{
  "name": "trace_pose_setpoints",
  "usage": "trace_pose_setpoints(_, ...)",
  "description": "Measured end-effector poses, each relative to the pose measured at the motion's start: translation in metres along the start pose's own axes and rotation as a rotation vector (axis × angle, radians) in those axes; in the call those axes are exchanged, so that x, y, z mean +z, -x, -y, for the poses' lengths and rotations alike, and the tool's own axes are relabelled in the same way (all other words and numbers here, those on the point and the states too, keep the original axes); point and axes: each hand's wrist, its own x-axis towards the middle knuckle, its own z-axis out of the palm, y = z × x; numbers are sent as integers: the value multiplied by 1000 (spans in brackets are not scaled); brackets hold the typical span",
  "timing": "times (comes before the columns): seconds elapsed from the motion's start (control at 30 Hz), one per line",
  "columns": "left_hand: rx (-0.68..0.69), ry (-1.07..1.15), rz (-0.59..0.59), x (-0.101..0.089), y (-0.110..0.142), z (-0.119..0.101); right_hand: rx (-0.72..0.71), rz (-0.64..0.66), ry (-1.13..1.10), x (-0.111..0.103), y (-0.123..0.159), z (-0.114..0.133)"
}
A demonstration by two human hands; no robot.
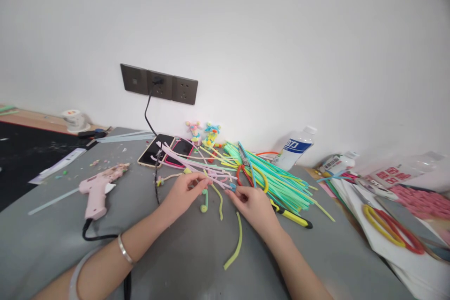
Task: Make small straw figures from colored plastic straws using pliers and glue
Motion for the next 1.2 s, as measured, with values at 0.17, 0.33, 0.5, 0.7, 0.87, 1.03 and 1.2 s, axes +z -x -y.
trace_pose_setpoints(0.17,-1,1,-7,0,0,0,97,112,299,-5,6,7)
trace_pose_setpoints(0.33,-11,16,7,0,-1,0,53,249,350,-9,15,12)
trace_pose_setpoints(0.5,-26,18,2,1,-2,1,-16,407,35,-15,19,-1)
trace_pose_setpoints(0.7,-12,18,-9,0,-2,3,-79,421,-292,-10,13,-9)
trace_pose_setpoints(0.87,18,-10,36,1,0,2,56,160,-648,-3,5,-5)
trace_pose_setpoints(1.03,76,-109,189,4,2,-3,129,-190,-968,6,-1,3)
trace_pose_setpoints(1.2,111,-104,262,6,5,-8,158,-324,-1029,8,-4,3)
